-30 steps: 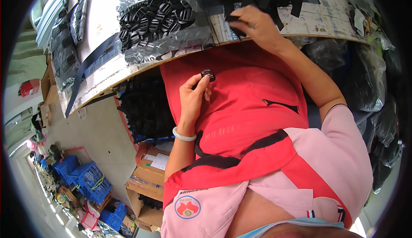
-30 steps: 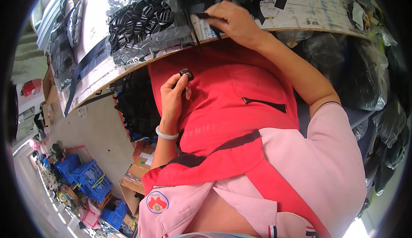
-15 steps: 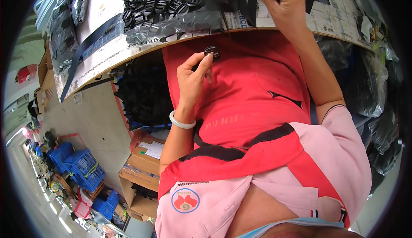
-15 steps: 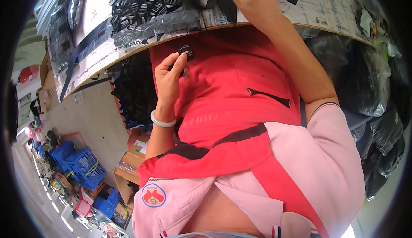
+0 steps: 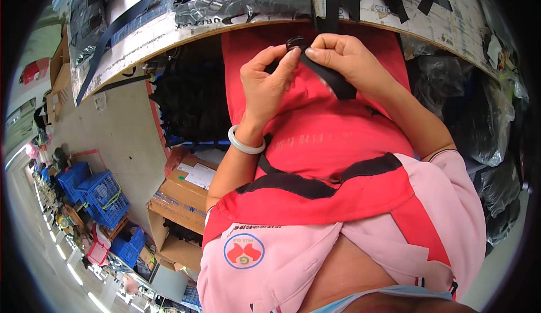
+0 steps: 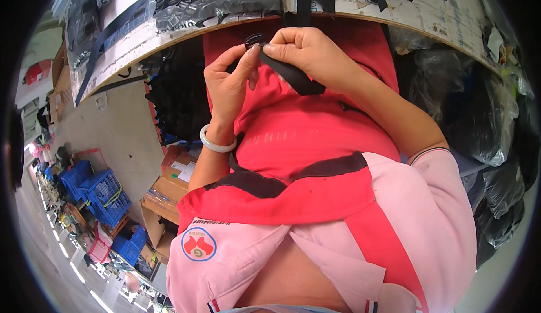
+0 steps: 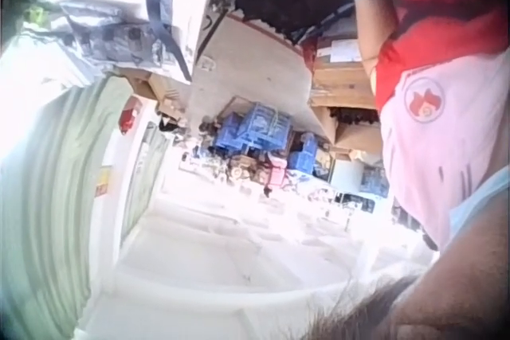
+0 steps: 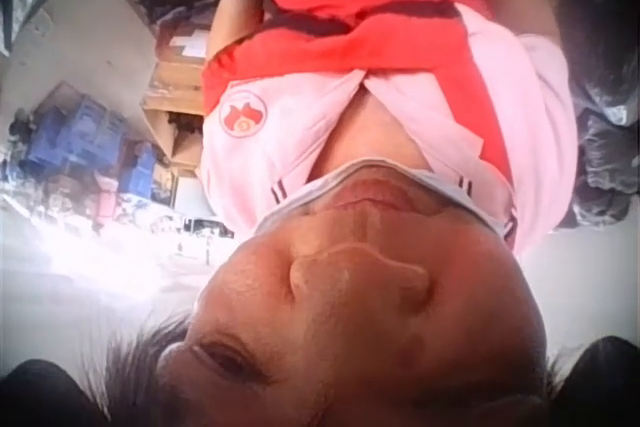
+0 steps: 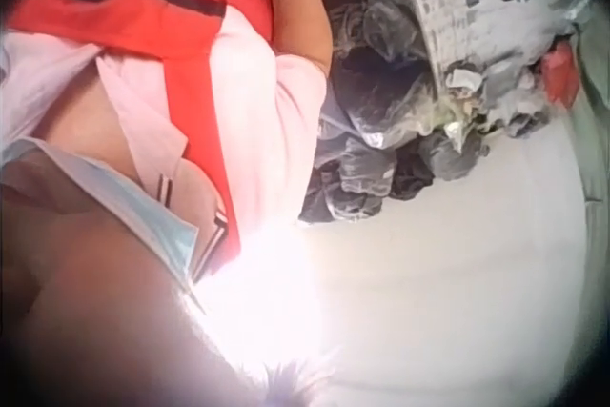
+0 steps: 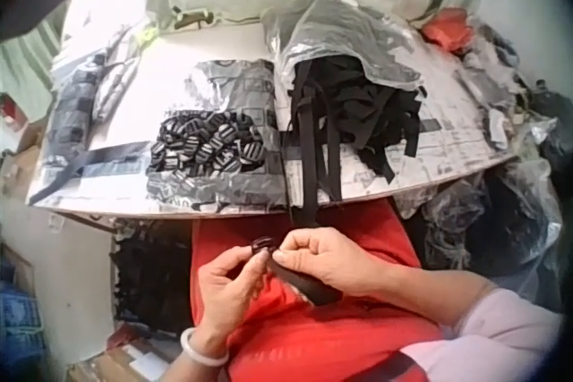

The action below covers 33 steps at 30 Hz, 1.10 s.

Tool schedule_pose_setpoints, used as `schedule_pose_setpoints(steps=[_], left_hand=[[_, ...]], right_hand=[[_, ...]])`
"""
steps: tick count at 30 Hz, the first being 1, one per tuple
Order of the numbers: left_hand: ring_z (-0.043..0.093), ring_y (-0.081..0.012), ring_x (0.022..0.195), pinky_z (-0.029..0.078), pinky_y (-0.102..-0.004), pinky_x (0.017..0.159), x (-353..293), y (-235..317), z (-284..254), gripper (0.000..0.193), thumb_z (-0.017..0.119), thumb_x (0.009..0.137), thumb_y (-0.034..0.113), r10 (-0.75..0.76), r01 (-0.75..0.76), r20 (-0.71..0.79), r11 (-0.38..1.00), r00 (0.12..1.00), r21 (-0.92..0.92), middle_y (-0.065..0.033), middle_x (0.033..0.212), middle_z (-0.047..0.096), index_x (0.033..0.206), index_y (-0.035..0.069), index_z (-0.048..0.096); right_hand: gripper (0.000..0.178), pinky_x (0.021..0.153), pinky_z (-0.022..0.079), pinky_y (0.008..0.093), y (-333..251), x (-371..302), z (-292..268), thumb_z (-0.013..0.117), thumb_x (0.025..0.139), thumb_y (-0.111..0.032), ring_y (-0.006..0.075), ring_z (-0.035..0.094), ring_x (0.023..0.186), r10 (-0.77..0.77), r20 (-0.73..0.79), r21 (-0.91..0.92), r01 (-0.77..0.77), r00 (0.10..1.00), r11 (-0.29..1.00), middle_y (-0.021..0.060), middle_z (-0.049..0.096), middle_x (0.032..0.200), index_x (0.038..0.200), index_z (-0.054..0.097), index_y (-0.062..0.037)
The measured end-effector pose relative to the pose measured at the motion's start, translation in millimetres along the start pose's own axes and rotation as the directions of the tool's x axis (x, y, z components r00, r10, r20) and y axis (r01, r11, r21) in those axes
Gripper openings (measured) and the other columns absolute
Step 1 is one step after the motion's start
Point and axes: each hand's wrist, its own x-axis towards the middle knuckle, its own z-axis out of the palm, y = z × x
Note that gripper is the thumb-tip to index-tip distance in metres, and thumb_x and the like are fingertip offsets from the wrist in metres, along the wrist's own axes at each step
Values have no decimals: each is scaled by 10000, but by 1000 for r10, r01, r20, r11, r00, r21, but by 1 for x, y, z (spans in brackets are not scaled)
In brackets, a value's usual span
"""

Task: The recorder is threading black plastic buckles onto black nylon straps as part of a manufacturing assembly process.

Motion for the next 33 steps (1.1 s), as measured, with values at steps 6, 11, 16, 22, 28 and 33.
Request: schedule_pose_setpoints(steps=[6,11,16,22,28,33], left_hand=[[516,-87,585,390,-236,514,0,-16,-6,117,694,830,12,226,-215,6,916,974,338,-28,675,563,941,-22,677],[524,-150,561,408,-265,515,9,-19,-1,134,699,799,-13,444,-417,75,753,893,509,-77,670,557,931,-11,674],[553,-191,575,434,-285,524,15,-20,-2,149,691,797,-21,396,-376,81,761,915,529,-92,699,570,944,-2,670],[591,-240,624,466,-309,549,25,-22,-3,180,681,801,-14,466,-467,173,645,867,604,-105,756,586,978,5,661],[594,-189,615,465,-267,556,22,-24,-11,169,689,795,-26,335,-390,208,700,919,597,-99,744,599,962,-21,664],[588,-245,611,466,-313,538,18,-26,-8,173,678,792,1,356,-387,177,697,918,604,-110,758,583,963,18,662]], right_hand=[[256,448,433,192,9,14,-1,585,953,-278,56,532,505,37,19,173,-40,999,984,7,583,661,850,595,-44],[266,426,448,189,22,27,-6,607,940,-300,63,539,486,28,23,311,-34,999,950,12,573,647,856,587,-48],[297,430,454,196,24,34,-7,637,925,-265,78,550,495,33,-77,285,-9,997,958,29,584,675,1079,545,-29],[365,425,451,209,32,44,-7,640,923,-264,87,547,490,-42,-115,349,80,992,934,32,584,672,1169,517,-23],[352,419,438,204,33,45,-7,636,927,-248,71,532,479,-76,-101,147,90,992,985,24,578,645,1182,519,-35],[351,421,431,199,34,45,-2,621,938,-237,70,530,468,-122,-123,141,139,985,980,22,576,632,1204,514,-34]])
